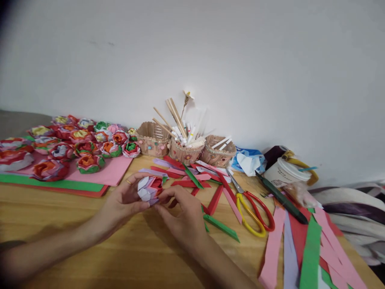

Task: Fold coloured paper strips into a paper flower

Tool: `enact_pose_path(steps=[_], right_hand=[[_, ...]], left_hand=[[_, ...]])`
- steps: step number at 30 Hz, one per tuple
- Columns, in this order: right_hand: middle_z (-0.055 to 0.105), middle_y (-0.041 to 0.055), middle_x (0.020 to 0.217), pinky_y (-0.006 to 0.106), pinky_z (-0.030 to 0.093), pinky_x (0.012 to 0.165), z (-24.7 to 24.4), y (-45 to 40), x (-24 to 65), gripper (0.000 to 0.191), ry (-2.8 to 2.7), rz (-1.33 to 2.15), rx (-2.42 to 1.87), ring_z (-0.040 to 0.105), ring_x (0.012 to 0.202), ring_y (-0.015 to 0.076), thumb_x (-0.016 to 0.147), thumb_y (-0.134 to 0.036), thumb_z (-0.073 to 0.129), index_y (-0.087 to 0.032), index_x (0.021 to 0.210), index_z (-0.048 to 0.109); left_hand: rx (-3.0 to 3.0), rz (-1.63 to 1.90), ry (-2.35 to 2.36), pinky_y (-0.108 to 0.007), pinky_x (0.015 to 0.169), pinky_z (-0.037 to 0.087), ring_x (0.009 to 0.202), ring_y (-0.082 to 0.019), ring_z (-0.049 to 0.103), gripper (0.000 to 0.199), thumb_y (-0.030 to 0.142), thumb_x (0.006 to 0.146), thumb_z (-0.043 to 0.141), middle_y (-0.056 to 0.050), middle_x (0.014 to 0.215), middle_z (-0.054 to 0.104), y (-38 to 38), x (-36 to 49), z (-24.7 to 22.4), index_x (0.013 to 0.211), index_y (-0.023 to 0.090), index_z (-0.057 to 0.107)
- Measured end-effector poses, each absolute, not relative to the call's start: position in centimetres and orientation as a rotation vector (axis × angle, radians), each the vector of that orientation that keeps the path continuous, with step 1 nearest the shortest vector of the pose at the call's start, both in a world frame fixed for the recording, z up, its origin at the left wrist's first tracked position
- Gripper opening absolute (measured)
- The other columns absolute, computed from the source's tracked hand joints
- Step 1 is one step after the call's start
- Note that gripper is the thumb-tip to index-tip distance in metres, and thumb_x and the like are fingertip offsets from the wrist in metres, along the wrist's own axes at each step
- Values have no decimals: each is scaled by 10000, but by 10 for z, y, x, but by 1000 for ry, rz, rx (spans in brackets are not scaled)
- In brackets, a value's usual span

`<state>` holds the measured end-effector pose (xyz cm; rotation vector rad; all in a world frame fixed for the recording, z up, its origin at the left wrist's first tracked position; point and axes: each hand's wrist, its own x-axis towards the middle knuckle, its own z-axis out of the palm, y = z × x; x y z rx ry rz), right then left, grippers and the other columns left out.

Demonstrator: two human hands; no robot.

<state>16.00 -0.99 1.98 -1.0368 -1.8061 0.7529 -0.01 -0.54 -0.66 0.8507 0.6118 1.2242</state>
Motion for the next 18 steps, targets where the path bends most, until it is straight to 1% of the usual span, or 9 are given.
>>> enact_pose_path(steps=[3,6,8,10,12,15,18], right_hand=[[611,-7,672,218,431,534,24,-9,158,88,-1687,962,-1097,542,593,110,683,-164,660,-192,710,581],[598,-15,645,210,399,511,28,-7,159,146,-1543,1232,-1157,509,564,98,628,-221,717,-181,664,580],[589,-21,618,206,378,499,29,-5,159,178,-1468,1402,-1166,493,545,90,611,-269,734,-176,651,587],[585,-21,605,207,362,489,29,-3,160,188,-1440,1495,-1172,483,532,87,611,-303,732,-172,643,601],[577,-17,602,211,349,482,28,-3,160,179,-1466,1465,-1190,472,526,88,613,-308,727,-171,625,613],[563,-10,594,213,341,470,28,-4,160,141,-1558,1260,-1208,459,526,94,627,-277,709,-172,591,622],[585,4,598,212,356,467,30,-5,159,109,-1678,1102,-1217,478,531,100,672,-239,664,-173,589,637]], left_hand=[[851,1217,670,-223,714,483,827,-137,618,447,114,592,763,-9,949,654,-4,0,-8,983,226,576],[851,1210,757,-227,667,481,761,-132,614,465,136,573,774,-9,923,652,-3,-1,-9,983,216,568],[864,1201,786,-235,659,479,748,-137,614,473,148,564,778,-15,920,653,-3,-2,-9,982,207,566],[880,1189,803,-246,665,479,756,-146,617,469,156,565,776,-28,930,655,-4,-2,-8,982,199,567],[888,1181,830,-261,685,480,776,-156,621,460,159,574,768,-38,942,656,-4,-1,-6,986,195,567],[885,1161,869,-284,718,479,802,-171,627,447,164,575,763,-33,912,668,-5,-1,-2,974,193,564],[874,1136,889,-302,733,475,806,-181,630,446,156,556,766,-24,863,678,-5,-1,1,950,188,560]])
